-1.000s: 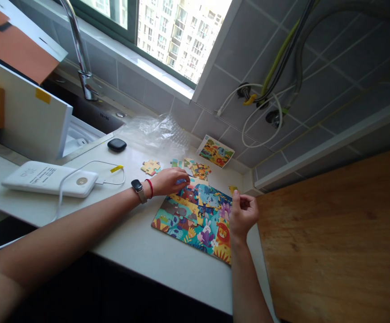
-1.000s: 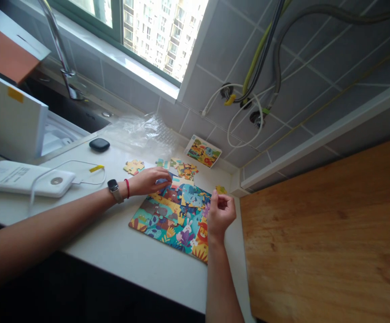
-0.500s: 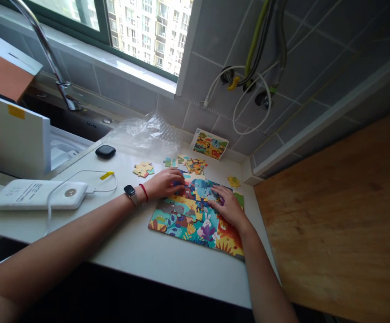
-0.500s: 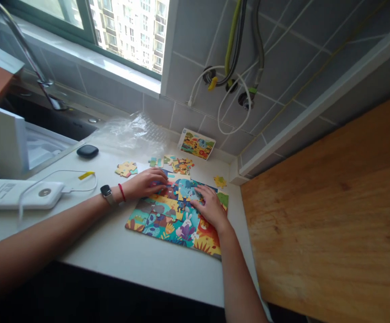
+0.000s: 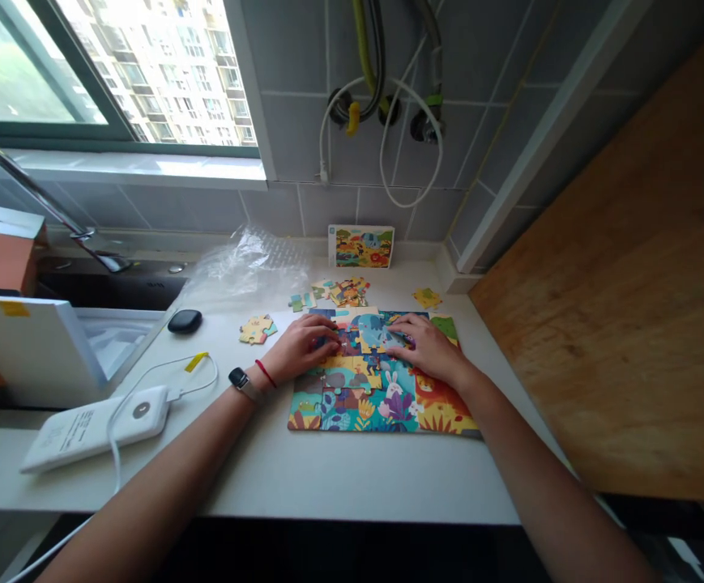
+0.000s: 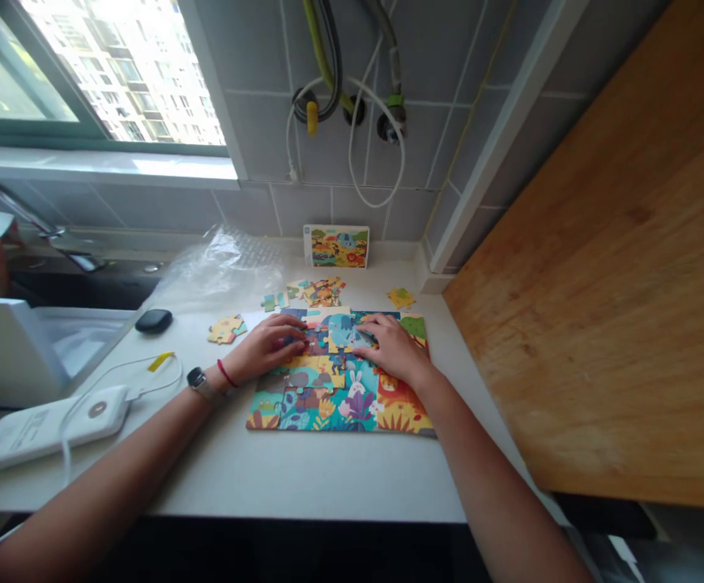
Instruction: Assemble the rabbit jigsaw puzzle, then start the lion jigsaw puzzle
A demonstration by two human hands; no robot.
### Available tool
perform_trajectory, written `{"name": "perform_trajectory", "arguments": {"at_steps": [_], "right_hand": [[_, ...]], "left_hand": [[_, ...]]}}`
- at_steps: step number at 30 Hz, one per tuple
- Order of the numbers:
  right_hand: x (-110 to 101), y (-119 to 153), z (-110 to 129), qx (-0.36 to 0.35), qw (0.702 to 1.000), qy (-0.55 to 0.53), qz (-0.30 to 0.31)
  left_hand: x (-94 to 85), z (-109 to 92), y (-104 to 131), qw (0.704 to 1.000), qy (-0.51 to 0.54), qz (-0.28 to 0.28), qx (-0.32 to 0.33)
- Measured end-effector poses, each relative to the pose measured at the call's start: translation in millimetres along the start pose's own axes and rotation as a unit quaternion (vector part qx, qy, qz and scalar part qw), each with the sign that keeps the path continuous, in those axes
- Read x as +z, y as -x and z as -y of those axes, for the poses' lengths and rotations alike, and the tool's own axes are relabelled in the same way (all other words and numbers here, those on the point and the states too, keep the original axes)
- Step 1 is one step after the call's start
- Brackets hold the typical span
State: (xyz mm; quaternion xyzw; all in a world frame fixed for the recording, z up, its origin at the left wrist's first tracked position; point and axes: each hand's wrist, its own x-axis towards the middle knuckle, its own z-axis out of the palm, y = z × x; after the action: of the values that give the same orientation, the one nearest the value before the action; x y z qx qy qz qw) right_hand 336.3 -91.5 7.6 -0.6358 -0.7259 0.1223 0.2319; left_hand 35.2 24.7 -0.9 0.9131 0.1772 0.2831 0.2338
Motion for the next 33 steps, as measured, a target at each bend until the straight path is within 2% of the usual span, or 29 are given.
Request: {"name": "perform_trajectory", "arguments": {"at_steps": [9, 16, 22, 24, 30, 33], "right_hand": [[-4, 0, -1, 0.016, 1.000, 0.003, 0.007], [-2, -1, -10, 0.015, 0.999, -0.011, -0.026], [-1, -1, -8, 0.014, 0.998, -0.045, -0.049], [-3, -2, -9, 0.016, 0.996, -0.049, -0.075], [-11, -5, -22, 0.068, 0.972, -0.039, -0.221], [-9, -6, -26, 0.079, 0.965, -0.054, -0.243]], "left_hand": [[-0.4, 1, 0, 1.000, -0.008, 0.015, -0.018], [-1.3, -1, 0, 0.999, -0.012, 0.020, -0.028], [-1.4, -3, 0, 0.999, -0.014, 0.025, -0.030], [-1.6, -3, 0, 0.999, -0.011, 0.024, -0.031], [-6.6, 5, 1, 0.999, -0.012, 0.000, -0.039], [-11.9, 17, 3, 0.996, -0.051, -0.035, -0.068]]}}
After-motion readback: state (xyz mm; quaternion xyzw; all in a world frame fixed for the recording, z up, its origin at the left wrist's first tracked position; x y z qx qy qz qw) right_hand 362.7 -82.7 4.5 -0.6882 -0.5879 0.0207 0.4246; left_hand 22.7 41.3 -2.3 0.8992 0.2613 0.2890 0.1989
